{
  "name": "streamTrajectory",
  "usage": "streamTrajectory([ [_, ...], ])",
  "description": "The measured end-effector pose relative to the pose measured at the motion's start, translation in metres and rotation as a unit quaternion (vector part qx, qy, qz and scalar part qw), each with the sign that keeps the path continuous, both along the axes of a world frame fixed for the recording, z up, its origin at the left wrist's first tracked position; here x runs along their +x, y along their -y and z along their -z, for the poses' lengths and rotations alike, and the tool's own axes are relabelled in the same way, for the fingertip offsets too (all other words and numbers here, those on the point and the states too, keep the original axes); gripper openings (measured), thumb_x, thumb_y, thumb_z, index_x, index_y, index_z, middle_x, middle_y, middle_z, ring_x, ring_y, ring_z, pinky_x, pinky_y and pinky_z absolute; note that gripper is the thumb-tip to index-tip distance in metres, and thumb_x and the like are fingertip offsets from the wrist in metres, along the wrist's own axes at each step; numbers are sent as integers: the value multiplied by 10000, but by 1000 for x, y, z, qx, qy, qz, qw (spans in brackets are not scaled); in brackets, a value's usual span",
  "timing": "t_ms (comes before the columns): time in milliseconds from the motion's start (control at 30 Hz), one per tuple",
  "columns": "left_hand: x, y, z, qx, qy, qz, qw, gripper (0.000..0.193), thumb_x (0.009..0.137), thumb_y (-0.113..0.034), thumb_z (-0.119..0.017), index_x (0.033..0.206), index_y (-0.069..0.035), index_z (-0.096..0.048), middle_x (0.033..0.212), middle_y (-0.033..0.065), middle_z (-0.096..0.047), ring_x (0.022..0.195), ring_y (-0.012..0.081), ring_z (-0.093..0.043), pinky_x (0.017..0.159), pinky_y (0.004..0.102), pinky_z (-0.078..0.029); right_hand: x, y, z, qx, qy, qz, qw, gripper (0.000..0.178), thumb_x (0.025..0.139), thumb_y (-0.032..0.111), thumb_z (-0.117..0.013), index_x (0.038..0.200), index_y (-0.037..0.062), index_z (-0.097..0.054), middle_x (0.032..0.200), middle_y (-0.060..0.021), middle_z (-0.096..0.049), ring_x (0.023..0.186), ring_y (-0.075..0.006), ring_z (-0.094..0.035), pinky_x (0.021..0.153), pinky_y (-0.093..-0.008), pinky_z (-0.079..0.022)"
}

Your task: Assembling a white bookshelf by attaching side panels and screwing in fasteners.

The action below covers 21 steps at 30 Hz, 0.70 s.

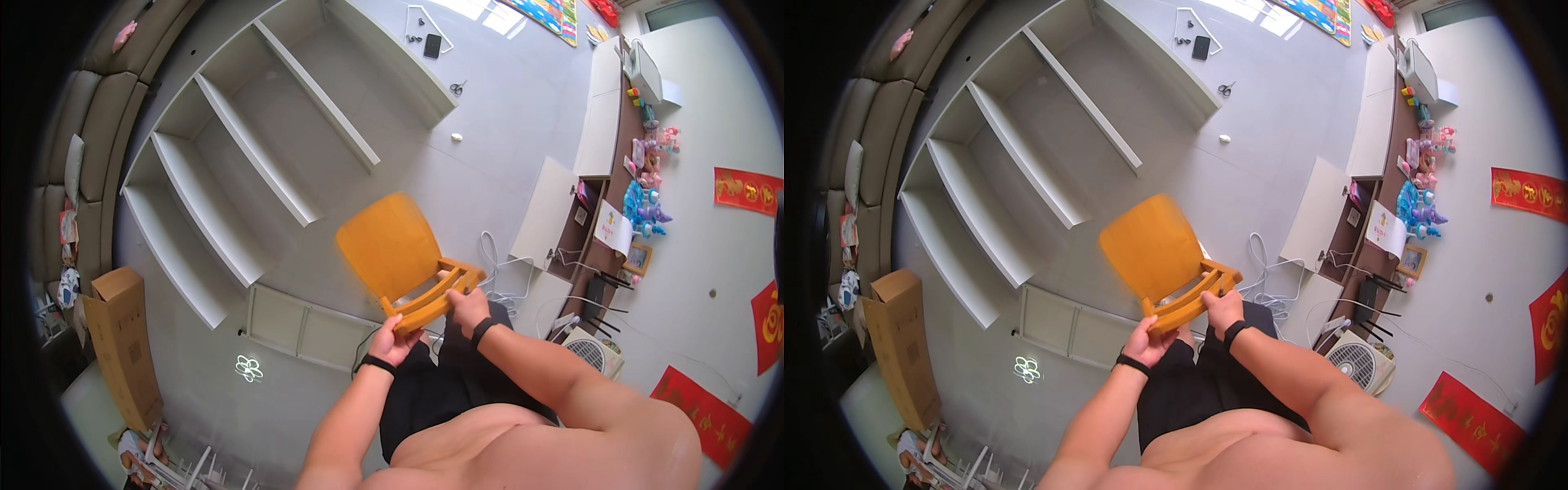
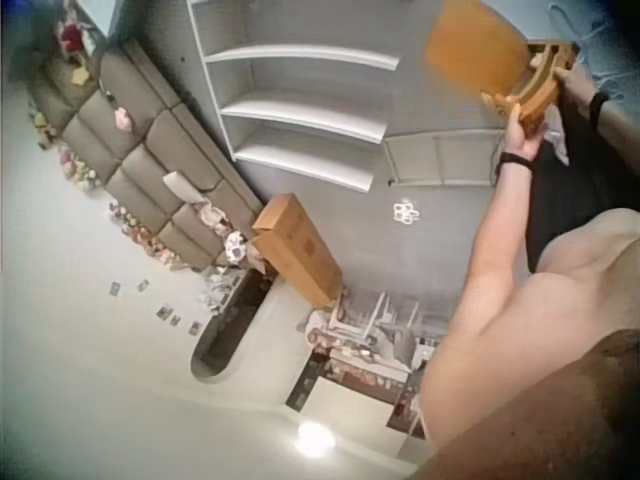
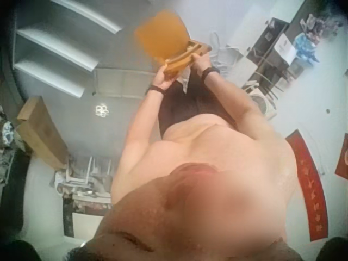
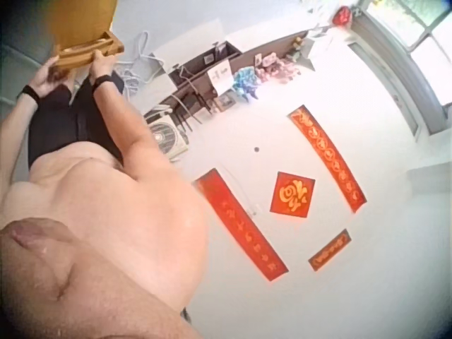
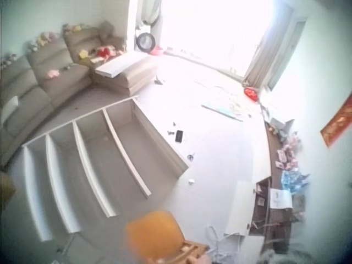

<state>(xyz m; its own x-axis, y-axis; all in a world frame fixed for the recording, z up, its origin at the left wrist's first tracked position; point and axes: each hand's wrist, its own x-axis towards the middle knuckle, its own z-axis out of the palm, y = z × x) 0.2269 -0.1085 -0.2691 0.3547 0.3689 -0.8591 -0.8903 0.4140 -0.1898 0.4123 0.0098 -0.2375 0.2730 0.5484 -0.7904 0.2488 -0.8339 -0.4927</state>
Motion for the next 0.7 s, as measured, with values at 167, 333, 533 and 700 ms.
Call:
streamTrajectory([
  [167,-21,20,-2,-16,-97,99,990,747,997,-448,-541,1524,-9,-244,1560,169,-291,1285,354,-471,1034,545,-460,29,-19,34,-9,25,29,999,183,825,118,-671,872,-57,-643,645,-68,-567,447,-163,-489,396,-341,-353],
  [333,-83,107,13,-71,-182,49,979,639,987,-322,-595,1492,-87,-281,1439,182,-444,1155,342,-555,963,539,-489,91,-34,77,14,30,-8,999,128,835,95,-667,878,-20,-630,675,-58,-569,459,-157,-485,400,-329,-350],
  [533,-110,189,-19,-140,-236,135,952,471,986,-277,-584,1390,-105,-415,1287,131,-575,1055,270,-593,909,478,-497,165,-25,76,-17,19,-68,997,193,803,100,-699,932,-13,-610,675,-41,-557,466,-158,-484,389,-323,-357],
  [700,-105,219,-31,-137,-222,206,943,476,972,-241,-595,1395,-90,-437,1228,120,-607,1036,257,-603,883,452,-502,224,-17,72,-121,21,-62,990,109,888,54,-656,841,48,-558,564,-7,-442,388,-127,-365,371,-325,-280],
])
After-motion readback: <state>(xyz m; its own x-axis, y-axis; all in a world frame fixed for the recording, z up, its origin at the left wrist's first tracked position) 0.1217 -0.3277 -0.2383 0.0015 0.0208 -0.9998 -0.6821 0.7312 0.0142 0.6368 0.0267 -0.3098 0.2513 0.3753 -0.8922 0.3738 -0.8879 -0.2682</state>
